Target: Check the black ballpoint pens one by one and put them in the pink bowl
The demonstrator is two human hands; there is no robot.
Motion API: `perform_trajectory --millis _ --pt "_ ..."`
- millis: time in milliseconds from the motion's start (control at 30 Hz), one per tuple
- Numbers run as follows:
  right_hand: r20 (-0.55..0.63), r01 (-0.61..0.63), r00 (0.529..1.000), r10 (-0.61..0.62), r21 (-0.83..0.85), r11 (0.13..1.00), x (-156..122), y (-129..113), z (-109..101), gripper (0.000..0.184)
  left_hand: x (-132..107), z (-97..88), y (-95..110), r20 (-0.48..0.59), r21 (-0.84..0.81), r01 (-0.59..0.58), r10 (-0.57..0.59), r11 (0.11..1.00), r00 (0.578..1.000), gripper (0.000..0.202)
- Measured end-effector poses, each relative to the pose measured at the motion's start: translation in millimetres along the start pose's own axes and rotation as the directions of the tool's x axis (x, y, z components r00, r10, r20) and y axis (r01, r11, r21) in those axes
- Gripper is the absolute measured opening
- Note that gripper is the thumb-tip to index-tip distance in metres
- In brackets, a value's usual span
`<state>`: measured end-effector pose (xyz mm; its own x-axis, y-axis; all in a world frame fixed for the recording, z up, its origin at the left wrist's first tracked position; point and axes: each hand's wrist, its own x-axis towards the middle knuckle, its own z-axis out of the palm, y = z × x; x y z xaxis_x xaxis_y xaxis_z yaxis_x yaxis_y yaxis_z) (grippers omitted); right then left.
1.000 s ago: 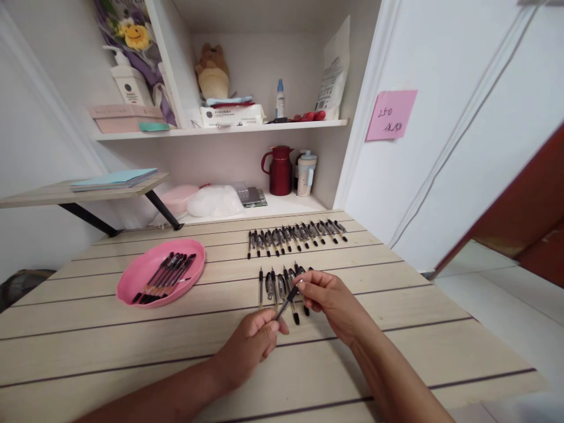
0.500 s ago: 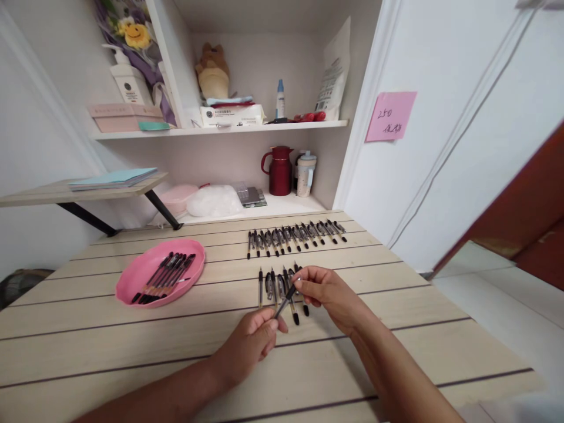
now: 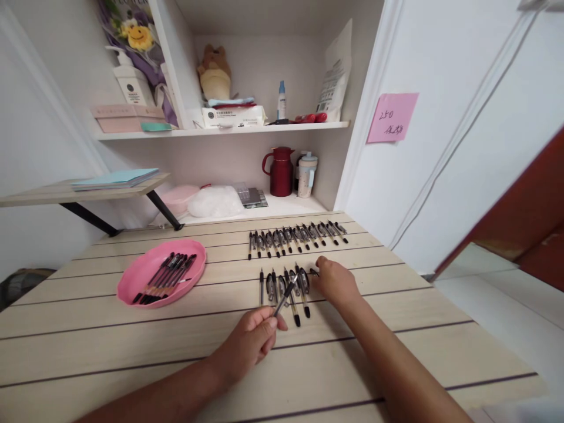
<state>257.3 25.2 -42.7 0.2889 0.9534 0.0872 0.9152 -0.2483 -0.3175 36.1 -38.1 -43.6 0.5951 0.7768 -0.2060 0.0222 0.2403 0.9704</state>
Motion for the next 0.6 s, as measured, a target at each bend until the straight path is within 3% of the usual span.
perform_trajectory --millis 100,167,233,300,367,433,500,600 --pt "-0.036 -0.044 0.998 0.05 0.156 0.987 4 3 1 0.025 1 -1.4 -2 0.008 -0.015 0.013 -0.013 1.0 1.0 0.019" --pt "0.007 -0.053 0.998 0.056 0.422 0.905 5 1 -6 0.014 2 -2.1 -1 0.014 -0.035 0.017 -0.017 0.999 1.0 0.019" --pt "0.097 -0.074 0.995 0.005 0.72 0.69 3 -6 -15 0.009 2 -2.9 2 0.009 -0.061 0.01 -0.009 0.998 1.0 0.019" --pt "0.161 -0.117 0.984 -0.082 0.912 0.392 0 -18 -23 0.016 1 -4.2 5 -0.006 -0.088 -0.003 0.003 0.996 1.0 0.02" --pt "0.169 -0.148 0.973 -0.156 0.979 0.139 -4 -32 -27 0.019 1 -6.2 9 -0.027 -0.112 -0.018 0.015 0.994 1.0 0.021" --pt "0.145 -0.151 0.971 -0.189 0.988 -0.017 -6 -43 -28 0.02 1 -8.7 12 -0.042 -0.127 -0.026 0.021 0.992 0.999 0.022" --pt "0.117 -0.134 0.975 -0.188 0.988 -0.081 -5 -51 -26 0.021 2 -10.7 14 -0.05 -0.132 -0.026 0.019 0.991 0.999 0.022" --pt "0.093 -0.11 0.98 -0.175 0.99 -0.091 -4 -56 -21 0.021 2 -11.9 16 -0.062 -0.139 -0.021 0.013 0.99 0.998 0.022"
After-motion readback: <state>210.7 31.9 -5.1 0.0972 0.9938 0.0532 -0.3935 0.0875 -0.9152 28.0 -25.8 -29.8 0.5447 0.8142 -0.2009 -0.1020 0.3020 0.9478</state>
